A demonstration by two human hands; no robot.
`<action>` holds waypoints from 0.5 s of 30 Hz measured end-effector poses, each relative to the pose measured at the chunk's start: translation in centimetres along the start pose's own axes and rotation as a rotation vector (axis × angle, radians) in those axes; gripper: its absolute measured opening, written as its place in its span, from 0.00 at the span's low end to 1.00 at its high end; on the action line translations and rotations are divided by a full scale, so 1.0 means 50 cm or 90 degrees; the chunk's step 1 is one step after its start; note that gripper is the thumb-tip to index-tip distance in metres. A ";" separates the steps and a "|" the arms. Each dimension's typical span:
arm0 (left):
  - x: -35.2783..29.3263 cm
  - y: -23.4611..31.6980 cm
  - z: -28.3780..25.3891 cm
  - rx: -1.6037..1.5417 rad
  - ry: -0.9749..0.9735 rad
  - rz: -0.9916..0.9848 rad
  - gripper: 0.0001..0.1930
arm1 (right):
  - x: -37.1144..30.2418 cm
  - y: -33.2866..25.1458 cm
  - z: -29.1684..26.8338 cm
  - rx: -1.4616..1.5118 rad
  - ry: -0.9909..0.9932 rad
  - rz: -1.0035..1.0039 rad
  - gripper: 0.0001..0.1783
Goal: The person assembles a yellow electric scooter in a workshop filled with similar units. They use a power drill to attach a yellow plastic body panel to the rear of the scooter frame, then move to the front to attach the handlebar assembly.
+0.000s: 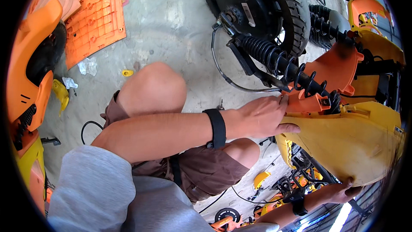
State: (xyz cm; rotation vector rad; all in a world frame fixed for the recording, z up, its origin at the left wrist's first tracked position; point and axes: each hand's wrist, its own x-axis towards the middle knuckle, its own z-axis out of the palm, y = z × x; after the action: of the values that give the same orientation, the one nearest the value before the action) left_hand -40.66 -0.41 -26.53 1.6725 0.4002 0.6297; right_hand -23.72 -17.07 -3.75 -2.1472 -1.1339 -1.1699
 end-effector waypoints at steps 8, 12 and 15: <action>0.026 -0.009 -0.026 -0.111 -0.051 -0.033 0.31 | 0.001 0.015 -0.002 0.036 0.004 0.024 0.43; 0.036 -0.009 -0.055 -0.141 -0.131 -0.029 0.28 | -0.004 0.001 0.004 0.071 0.016 0.037 0.44; 0.034 -0.016 -0.057 -0.168 -0.139 -0.037 0.24 | -0.001 0.012 -0.003 0.082 0.011 0.030 0.44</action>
State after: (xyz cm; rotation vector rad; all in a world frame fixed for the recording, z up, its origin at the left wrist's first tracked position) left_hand -41.00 2.99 -26.67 1.4536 0.1981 0.4307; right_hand -23.31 -17.52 -3.70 -2.0519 -1.1131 -1.0633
